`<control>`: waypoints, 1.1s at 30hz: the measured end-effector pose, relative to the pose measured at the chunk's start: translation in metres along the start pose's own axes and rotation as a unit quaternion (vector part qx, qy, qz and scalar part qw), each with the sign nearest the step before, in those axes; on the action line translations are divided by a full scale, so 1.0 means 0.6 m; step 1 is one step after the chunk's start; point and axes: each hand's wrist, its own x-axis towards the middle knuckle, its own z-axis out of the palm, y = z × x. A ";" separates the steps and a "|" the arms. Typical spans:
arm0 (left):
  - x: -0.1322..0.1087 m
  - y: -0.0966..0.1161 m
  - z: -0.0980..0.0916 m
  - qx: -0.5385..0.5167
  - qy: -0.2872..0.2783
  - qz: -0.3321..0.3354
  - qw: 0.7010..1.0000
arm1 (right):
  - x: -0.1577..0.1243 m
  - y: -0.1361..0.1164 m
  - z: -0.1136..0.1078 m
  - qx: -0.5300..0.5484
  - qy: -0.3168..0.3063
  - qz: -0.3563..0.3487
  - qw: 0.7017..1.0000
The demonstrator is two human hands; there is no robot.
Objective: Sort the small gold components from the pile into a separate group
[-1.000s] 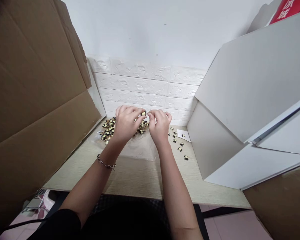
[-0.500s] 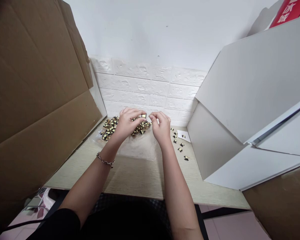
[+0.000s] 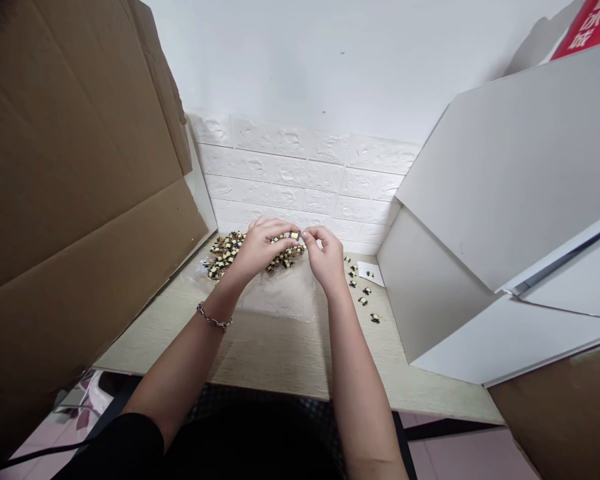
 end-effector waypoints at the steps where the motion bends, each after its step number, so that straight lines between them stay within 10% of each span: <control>1: 0.001 -0.001 0.000 -0.005 -0.003 0.000 1.000 | 0.000 0.000 0.000 0.004 -0.003 0.001 1.000; 14: 0.002 -0.012 0.017 -0.263 0.014 -0.056 0.963 | -0.005 -0.002 0.004 0.000 0.041 -0.038 0.998; 27: -0.006 0.002 0.046 -0.781 -0.100 -0.243 0.566 | -0.022 -0.049 0.008 -0.185 0.170 -0.228 0.941; 33: -0.005 0.022 0.033 -0.804 -0.124 -0.299 0.499 | -0.022 -0.058 0.005 -0.270 0.198 -0.303 0.892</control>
